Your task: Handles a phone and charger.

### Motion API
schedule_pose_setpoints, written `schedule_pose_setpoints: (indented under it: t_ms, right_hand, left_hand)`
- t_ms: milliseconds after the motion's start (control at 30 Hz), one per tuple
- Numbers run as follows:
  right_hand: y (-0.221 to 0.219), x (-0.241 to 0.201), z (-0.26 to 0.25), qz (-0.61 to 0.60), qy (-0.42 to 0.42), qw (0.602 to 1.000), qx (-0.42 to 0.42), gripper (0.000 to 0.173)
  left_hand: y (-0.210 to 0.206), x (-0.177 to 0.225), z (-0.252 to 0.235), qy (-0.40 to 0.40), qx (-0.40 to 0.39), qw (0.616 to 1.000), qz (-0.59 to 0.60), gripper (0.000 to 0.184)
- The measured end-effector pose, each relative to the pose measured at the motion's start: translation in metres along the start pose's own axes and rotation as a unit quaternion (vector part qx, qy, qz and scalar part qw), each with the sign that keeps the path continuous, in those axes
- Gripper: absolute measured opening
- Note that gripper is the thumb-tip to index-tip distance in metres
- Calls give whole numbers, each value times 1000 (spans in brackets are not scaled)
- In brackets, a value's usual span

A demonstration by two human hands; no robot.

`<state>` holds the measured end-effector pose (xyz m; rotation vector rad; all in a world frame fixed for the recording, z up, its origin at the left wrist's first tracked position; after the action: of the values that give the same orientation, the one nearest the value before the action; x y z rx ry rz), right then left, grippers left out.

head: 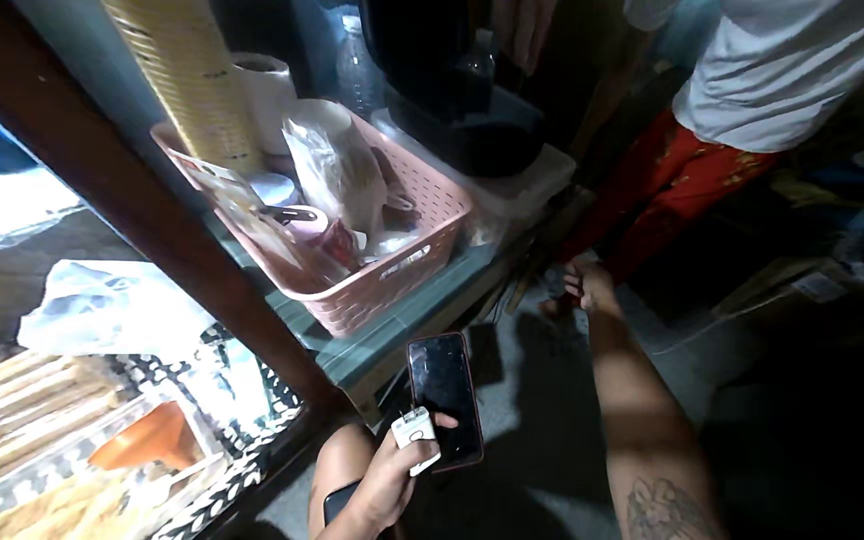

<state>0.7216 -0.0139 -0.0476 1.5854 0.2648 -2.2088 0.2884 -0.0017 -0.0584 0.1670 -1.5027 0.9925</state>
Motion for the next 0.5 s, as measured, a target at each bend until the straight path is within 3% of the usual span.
schedule_pose_setpoints:
  t_ms: [333, 500]
  right_hand:
    - [3, 1, 9, -2, -11, 1000, -5, 42]
    - [9, 3, 14, 1, 29, 1000, 8, 37]
  left_hand:
    - [-5, 5, 3, 3, -12, 1000, -11, 28]
    - [-6, 7, 8, -4, -19, 1000, -5, 28]
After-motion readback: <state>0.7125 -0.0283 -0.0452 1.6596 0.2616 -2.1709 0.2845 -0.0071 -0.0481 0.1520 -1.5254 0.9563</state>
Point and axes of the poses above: each hand's wrist, its own z-axis away from the middle knuckle, its own y-axis out of the back of the hand, x = y × z, the point moved 1 cm from there along -z, towards the middle knuckle, and after that the axes turned 4 degrees about -y, right-handed, at the moved point
